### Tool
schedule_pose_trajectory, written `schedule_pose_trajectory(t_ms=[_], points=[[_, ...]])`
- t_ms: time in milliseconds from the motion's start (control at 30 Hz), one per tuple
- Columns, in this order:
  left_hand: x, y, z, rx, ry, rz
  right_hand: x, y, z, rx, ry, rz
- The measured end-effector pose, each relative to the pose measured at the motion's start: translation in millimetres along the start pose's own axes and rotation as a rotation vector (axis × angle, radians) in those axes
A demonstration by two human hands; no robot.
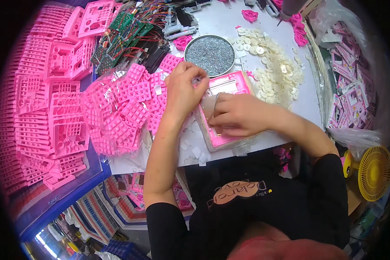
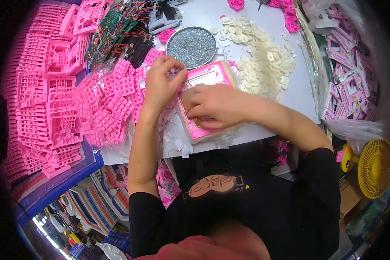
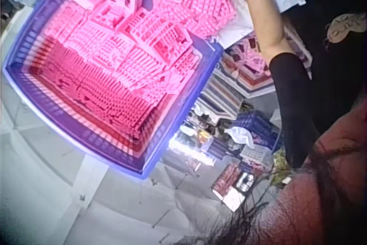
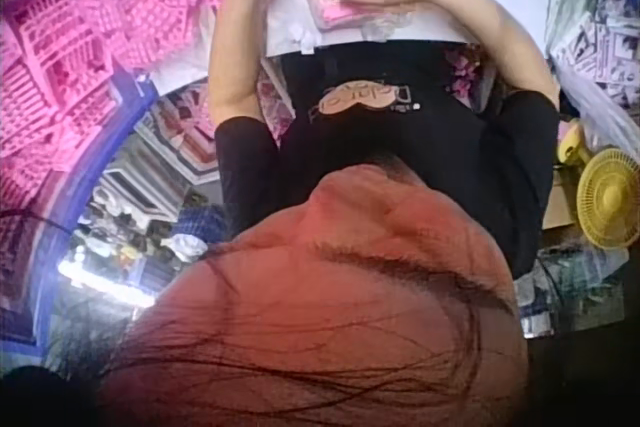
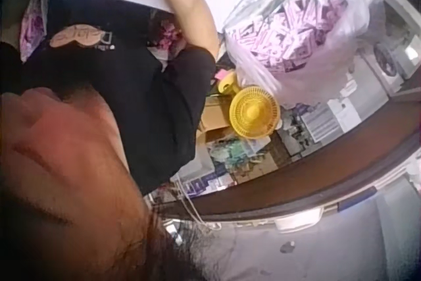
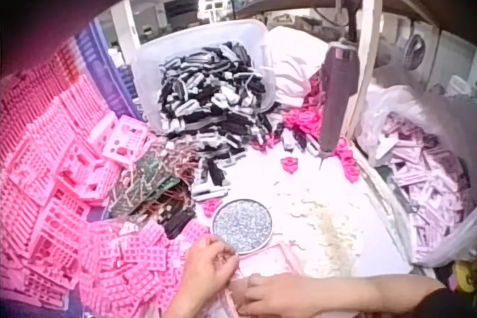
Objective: Assembling plastic toy housings with circuit boards and small components.
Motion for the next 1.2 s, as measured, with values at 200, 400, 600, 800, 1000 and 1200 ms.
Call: schedule_pose_trajectory(t_ms=[200, 400, 600, 800, 1000, 1200], points=[[21, -8, -11, 0.218, 0.466, 0.281, 69, -50, 16, 0.393, 0.092, -0.465], [25, -15, -30, 0.316, 0.585, 0.375, 109, -33, 33, 0.017, -0.072, -0.341], [18, 3, -22, -0.011, 0.161, -0.101, 72, -42, 6, 0.096, 0.127, -0.440], [14, 20, -21, -0.247, -0.020, -0.460, 44, -31, -10, 0.227, 0.168, -0.611], [33, 11, -18, -0.174, 0.209, -0.035, 30, -20, -12, 0.080, 0.223, -0.758], [47, 19, -26, -0.060, 0.250, 0.203, -3, -5, -31, -0.014, 0.254, -0.675]])
Point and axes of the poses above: each hand's wrist, its own z-axis towards the middle knuckle, its own y-axis out of the palm, x = y × z, the point moved 3 cm from there along z, towards the middle knuckle
